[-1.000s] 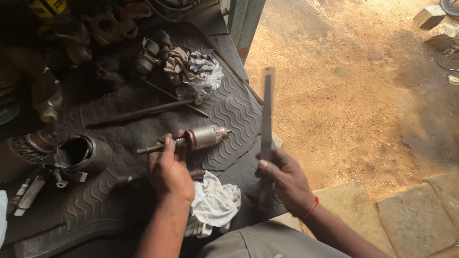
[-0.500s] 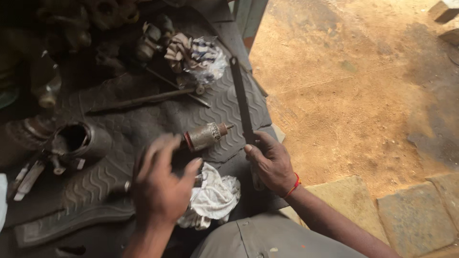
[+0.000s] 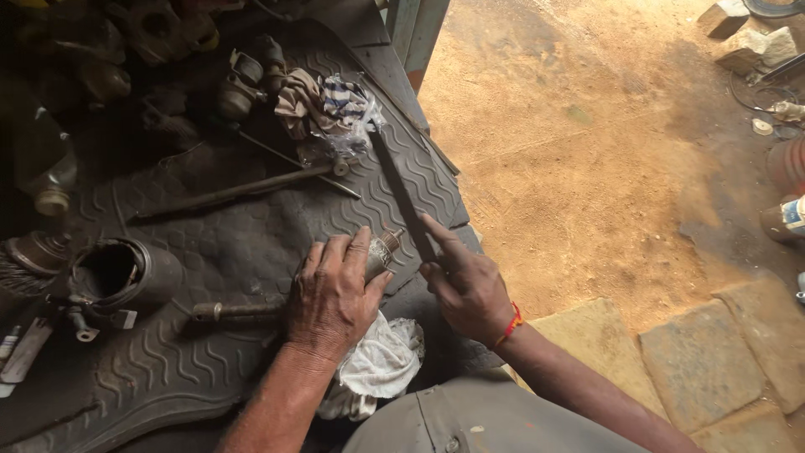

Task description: The person cleans a cylindrical metal car part using a rag and a metal tool. They wipe the part, scrape it with the tool, and continue wiping to remove residue.

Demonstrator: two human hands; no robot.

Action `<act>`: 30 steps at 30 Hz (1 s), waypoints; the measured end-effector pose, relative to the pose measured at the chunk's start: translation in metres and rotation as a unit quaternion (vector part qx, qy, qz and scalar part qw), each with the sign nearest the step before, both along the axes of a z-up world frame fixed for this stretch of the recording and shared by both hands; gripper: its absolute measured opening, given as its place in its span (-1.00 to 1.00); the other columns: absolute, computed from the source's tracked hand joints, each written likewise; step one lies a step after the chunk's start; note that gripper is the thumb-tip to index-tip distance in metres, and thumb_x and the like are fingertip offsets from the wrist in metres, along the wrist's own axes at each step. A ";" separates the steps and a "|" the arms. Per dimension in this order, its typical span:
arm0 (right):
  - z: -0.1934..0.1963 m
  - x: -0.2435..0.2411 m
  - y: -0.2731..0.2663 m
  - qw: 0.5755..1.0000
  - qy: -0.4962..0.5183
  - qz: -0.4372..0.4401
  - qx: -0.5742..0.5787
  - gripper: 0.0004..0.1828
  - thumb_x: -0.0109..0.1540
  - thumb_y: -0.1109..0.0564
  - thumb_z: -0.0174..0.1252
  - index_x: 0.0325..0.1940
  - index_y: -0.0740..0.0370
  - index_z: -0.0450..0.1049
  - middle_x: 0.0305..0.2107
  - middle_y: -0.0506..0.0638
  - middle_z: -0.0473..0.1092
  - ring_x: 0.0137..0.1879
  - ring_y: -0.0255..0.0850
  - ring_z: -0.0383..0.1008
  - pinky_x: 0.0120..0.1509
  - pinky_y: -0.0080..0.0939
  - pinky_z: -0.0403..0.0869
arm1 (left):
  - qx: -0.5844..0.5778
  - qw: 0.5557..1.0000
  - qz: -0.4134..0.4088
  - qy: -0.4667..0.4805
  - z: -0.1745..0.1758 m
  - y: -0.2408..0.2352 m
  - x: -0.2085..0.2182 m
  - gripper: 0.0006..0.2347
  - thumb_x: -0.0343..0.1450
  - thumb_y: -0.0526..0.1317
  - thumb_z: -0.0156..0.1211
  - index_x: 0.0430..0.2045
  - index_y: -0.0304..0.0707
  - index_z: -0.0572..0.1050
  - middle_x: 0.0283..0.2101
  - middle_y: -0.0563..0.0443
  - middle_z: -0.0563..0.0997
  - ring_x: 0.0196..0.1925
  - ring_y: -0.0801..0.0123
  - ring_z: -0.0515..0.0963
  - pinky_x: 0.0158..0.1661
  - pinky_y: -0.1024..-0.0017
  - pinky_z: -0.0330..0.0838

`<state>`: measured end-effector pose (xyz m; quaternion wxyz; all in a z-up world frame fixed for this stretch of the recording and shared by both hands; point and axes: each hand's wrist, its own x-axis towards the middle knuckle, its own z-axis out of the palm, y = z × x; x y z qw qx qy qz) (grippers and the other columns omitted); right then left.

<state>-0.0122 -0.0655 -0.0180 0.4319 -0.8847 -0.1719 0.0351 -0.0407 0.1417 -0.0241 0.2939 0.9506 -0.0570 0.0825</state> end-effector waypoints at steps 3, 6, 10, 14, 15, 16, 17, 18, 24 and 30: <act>0.005 0.001 0.009 0.995 -0.047 0.047 -0.073 -0.28 0.24 0.20 0.19 0.50 0.10 0.21 -0.64 0.17 0.43 -0.44 0.07 0.53 -0.32 0.02 0.42 | -0.005 1.000 0.000 -0.003 -0.001 -0.001 0.000 -0.40 0.21 -0.13 0.47 0.11 -0.44 0.44 -0.07 -0.25 0.55 -0.05 -0.07 0.54 -0.06 0.10 0.48; 0.001 0.001 0.014 0.992 -0.064 0.071 -0.085 -0.30 0.24 0.19 0.18 0.49 0.09 0.24 -0.62 0.18 0.43 -0.43 0.10 0.54 -0.33 0.04 0.43 | -0.003 1.000 -0.001 0.005 -0.001 0.001 0.001 -0.42 0.23 -0.14 0.46 0.12 -0.42 0.44 -0.08 -0.22 0.54 -0.03 -0.06 0.53 -0.05 0.10 0.48; -0.001 0.013 0.006 0.988 -0.105 0.060 -0.094 -0.37 0.28 0.20 0.14 0.46 0.06 0.28 -0.55 0.13 0.48 -0.49 0.02 0.54 -0.38 -0.01 0.47 | 0.037 0.999 -0.014 0.026 0.001 -0.002 0.001 -0.42 0.25 -0.12 0.45 0.13 -0.43 0.42 -0.08 -0.27 0.52 -0.04 -0.01 0.52 -0.06 0.13 0.48; 0.013 0.022 -0.006 0.986 -0.089 0.020 -0.141 -0.38 0.28 0.20 0.14 0.46 0.07 0.29 -0.60 0.10 0.50 -0.53 -0.01 0.55 -0.39 -0.03 0.48 | 0.044 0.999 -0.006 0.017 0.008 -0.005 0.003 -0.40 0.25 -0.11 0.44 0.14 -0.43 0.41 -0.09 -0.24 0.52 -0.04 -0.01 0.51 -0.04 0.13 0.46; 0.015 0.022 -0.004 0.983 -0.086 0.030 -0.157 -0.37 0.29 0.19 0.14 0.47 0.08 0.27 -0.65 0.09 0.48 -0.57 -0.01 0.53 -0.39 -0.03 0.48 | 0.045 0.999 -0.004 0.018 0.009 -0.004 0.004 -0.40 0.24 -0.11 0.44 0.15 -0.43 0.40 -0.09 -0.24 0.52 -0.04 -0.01 0.50 -0.03 0.14 0.46; 0.015 0.015 -0.003 0.987 -0.116 0.066 -0.086 -0.39 0.30 0.21 0.11 0.46 0.11 0.26 -0.46 0.16 0.49 -0.41 0.03 0.56 -0.29 -0.05 0.51 | 0.055 0.998 -0.003 0.025 0.008 -0.007 0.001 -0.41 0.25 -0.10 0.43 0.14 -0.42 0.41 -0.09 -0.23 0.52 -0.04 0.00 0.50 -0.04 0.14 0.46; 0.013 0.007 -0.001 0.984 -0.144 0.101 -0.015 -0.41 0.32 0.24 0.08 0.46 0.13 0.25 -0.27 0.23 0.49 -0.26 0.06 0.59 -0.20 -0.06 0.55 | 0.065 0.997 -0.002 0.032 0.008 -0.009 -0.001 -0.42 0.26 -0.10 0.43 0.13 -0.40 0.41 -0.09 -0.22 0.52 -0.04 0.01 0.50 -0.04 0.14 0.45; 0.011 0.004 0.004 0.973 -0.177 0.134 0.058 -0.43 0.33 0.26 0.05 0.45 0.16 0.24 -0.08 0.30 0.49 -0.10 0.11 0.62 -0.10 -0.07 0.58 | 0.076 0.997 -0.003 0.033 0.007 -0.008 0.002 -0.44 0.26 -0.09 0.42 0.12 -0.38 0.42 -0.09 -0.21 0.52 -0.03 0.01 0.50 -0.04 0.14 0.45; 0.010 0.016 0.008 0.992 -0.095 0.035 -0.072 -0.40 0.24 0.26 0.11 0.41 0.13 0.34 -0.30 0.22 0.56 -0.27 0.07 0.63 -0.23 -0.04 0.56 | 0.104 0.994 -0.019 0.018 0.014 -0.007 0.003 -0.43 0.26 -0.10 0.41 0.12 -0.42 0.41 -0.09 -0.21 0.52 -0.08 0.01 0.50 -0.07 0.14 0.45; 0.008 0.010 0.003 0.996 -0.050 0.058 -0.044 -0.42 0.26 0.25 0.15 0.40 0.13 0.34 -0.25 0.25 0.56 -0.32 0.07 0.63 -0.28 -0.03 0.55 | 0.090 0.996 -0.019 0.015 0.014 -0.006 0.005 -0.43 0.25 -0.11 0.42 0.12 -0.40 0.42 -0.09 -0.17 0.51 -0.06 0.04 0.50 -0.06 0.15 0.45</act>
